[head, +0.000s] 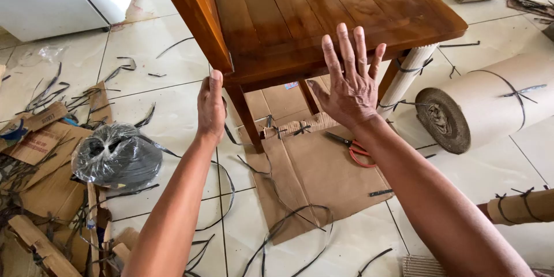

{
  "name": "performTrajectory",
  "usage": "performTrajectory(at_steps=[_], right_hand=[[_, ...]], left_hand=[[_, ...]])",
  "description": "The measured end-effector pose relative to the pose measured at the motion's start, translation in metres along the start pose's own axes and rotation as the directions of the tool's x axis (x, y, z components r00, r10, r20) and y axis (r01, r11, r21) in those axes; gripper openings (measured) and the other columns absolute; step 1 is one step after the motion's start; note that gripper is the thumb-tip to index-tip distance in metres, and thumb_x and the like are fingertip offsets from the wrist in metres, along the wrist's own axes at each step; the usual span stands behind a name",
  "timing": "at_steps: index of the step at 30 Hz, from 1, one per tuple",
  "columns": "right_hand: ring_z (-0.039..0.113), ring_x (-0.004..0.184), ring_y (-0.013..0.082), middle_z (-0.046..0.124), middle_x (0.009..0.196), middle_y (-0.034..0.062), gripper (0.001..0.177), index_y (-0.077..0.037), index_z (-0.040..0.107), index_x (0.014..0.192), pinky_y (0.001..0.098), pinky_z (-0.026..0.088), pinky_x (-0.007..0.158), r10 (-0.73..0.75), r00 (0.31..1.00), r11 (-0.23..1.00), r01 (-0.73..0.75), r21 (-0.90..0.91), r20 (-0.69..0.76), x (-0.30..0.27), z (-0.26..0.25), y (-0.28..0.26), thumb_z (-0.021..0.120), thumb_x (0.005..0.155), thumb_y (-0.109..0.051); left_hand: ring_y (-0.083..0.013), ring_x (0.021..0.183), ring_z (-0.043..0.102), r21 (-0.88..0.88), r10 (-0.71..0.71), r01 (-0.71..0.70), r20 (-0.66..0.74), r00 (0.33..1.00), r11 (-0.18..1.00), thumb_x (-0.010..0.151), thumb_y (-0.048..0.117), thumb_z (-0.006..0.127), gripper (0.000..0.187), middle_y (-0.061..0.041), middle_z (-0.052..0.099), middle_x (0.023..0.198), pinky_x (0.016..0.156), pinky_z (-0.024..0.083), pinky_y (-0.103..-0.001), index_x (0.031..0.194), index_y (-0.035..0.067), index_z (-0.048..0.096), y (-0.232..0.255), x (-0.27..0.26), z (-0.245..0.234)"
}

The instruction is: Wrapping a wooden chair leg with protective paper and securing it with plastic ties

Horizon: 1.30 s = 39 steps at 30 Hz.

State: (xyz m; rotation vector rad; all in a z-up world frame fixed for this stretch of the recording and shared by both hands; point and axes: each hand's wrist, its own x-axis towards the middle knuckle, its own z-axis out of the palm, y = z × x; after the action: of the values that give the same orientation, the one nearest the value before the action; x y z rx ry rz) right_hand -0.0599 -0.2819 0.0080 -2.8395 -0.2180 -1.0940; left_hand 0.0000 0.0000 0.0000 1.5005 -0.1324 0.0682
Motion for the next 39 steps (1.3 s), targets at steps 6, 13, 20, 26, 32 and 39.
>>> performTrajectory(at_steps=[6,13,20,26,32,39], right_hand=[[0.015,0.159,0.0398,0.017,0.171,0.0169,0.090,-0.016,0.029,0.165,0.0739,0.014,0.124,-0.047,0.998,0.999,0.047,-0.005,-0.042,0.001,0.000,0.023,0.085,0.095,-0.030],[0.005,0.160,0.0384,-0.002,0.172,0.0107,0.101,-0.033,0.017,0.168,0.0647,0.012,0.132,0.032,0.996,0.996,-0.025,-0.081,0.080,0.000,0.012,0.054,0.086,0.096,-0.046],[0.009,0.158,0.0429,0.003,0.170,0.0188,0.099,-0.023,0.025,0.167,0.0579,0.021,0.132,0.039,0.997,0.999,-0.037,-0.024,0.063,-0.003,-0.011,0.064,0.088,0.090,-0.023],[0.012,0.157,0.0450,0.008,0.169,0.0221,0.095,-0.010,0.028,0.166,0.0589,0.027,0.129,0.044,0.998,0.997,-0.041,-0.064,0.044,-0.004,-0.027,0.074,0.084,0.089,-0.009],[0.010,0.157,0.0413,0.005,0.170,0.0211,0.103,-0.009,0.022,0.167,0.0553,0.028,0.128,0.143,0.985,0.986,-0.133,-0.101,0.098,-0.009,-0.037,0.085,0.086,0.087,-0.015],[0.012,0.159,0.0392,-0.001,0.170,0.0206,0.111,-0.013,0.012,0.170,0.0551,0.041,0.119,0.192,0.968,0.965,-0.155,-0.214,0.164,-0.012,-0.037,0.099,0.085,0.087,-0.026]], left_hand=[[-0.0132,0.082,0.036,0.195,0.151,-0.144,-0.019,0.988,0.970,0.097,0.065,0.045,0.058,-0.001,0.041,0.085,0.080,0.035,-0.031,0.096,0.006,0.050,-0.008,-0.010,0.011],[-0.0129,0.081,0.045,0.222,0.186,-0.167,-0.066,0.980,0.961,0.096,0.063,0.047,0.058,-0.002,0.054,0.095,0.083,0.042,-0.030,0.114,0.008,0.055,-0.013,-0.038,0.033],[-0.0204,0.081,0.057,0.336,0.063,-0.015,-0.134,0.989,0.942,0.081,0.079,0.043,0.089,-0.008,0.058,0.096,0.074,0.049,-0.035,0.128,0.003,0.044,-0.012,-0.072,0.056],[-0.0184,0.074,0.051,0.244,0.135,-0.103,-0.120,0.984,0.964,0.089,0.062,0.057,0.062,-0.007,0.056,0.087,0.067,0.046,-0.034,0.110,0.004,0.054,0.005,-0.099,0.067],[-0.0128,0.057,0.035,0.292,-0.015,0.051,-0.125,0.992,0.955,0.086,0.068,0.056,0.066,0.000,0.033,0.065,0.052,0.040,-0.030,0.098,0.004,0.041,-0.006,-0.109,0.072],[-0.0188,0.088,0.051,0.187,0.171,-0.160,-0.046,0.984,0.969,0.094,0.056,0.060,0.054,-0.009,0.053,0.099,0.087,0.047,-0.035,0.107,0.005,0.047,-0.008,-0.117,0.087]])
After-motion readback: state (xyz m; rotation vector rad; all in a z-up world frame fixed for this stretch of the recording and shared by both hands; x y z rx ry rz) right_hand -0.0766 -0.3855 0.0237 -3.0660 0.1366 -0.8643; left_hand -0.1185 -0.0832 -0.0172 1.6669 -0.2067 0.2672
